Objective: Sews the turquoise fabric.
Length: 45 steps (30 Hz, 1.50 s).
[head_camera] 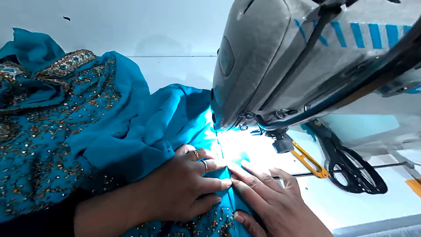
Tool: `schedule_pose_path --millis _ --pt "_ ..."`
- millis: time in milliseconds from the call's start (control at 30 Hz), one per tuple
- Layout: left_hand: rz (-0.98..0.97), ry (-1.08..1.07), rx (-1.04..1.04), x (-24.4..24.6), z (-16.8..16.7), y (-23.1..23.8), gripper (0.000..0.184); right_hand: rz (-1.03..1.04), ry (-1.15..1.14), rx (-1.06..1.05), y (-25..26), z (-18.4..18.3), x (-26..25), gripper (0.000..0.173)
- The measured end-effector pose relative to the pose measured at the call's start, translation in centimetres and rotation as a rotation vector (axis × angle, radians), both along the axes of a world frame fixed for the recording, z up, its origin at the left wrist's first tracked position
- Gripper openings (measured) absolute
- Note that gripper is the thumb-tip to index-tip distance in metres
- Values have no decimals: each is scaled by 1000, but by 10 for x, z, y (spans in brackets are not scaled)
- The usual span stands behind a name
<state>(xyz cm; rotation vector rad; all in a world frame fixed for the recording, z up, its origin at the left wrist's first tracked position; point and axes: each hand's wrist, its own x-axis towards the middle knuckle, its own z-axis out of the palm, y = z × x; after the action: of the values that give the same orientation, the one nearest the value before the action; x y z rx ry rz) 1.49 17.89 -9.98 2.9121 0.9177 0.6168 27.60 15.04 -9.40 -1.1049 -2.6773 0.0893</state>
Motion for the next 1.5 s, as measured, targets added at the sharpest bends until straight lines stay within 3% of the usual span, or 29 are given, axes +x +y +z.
schedule_pose_path --millis 667,767,867,933,1033,1167,1300,1400,1500 --pt "-73 27 49 -11 4 53 33 0 94 122 45 -8 -10 50" --pt "12 160 8 -9 23 36 37 -132 210 157 18 -5 -15 39" --pt "90 198 -52 -2 46 -6 39 -225 451 -145 -32 17 -18 27" --pt "54 166 -84 3 50 -31 42 -300 458 -228 -58 20 -23 33" --pt "33 189 -97 6 30 -51 53 -403 336 -141 -75 9 -30 40" --pt "61 166 -130 4 11 -56 55 -462 314 1 -78 2 -26 15" --pt "110 121 -130 8 8 -63 47 -452 649 -139 -81 7 -9 18" --pt "163 77 -122 17 6 -68 45 -522 1148 -501 -80 8 -6 9" --pt "217 74 -153 24 7 -73 43 -582 1372 -725 -95 4 -10 14"
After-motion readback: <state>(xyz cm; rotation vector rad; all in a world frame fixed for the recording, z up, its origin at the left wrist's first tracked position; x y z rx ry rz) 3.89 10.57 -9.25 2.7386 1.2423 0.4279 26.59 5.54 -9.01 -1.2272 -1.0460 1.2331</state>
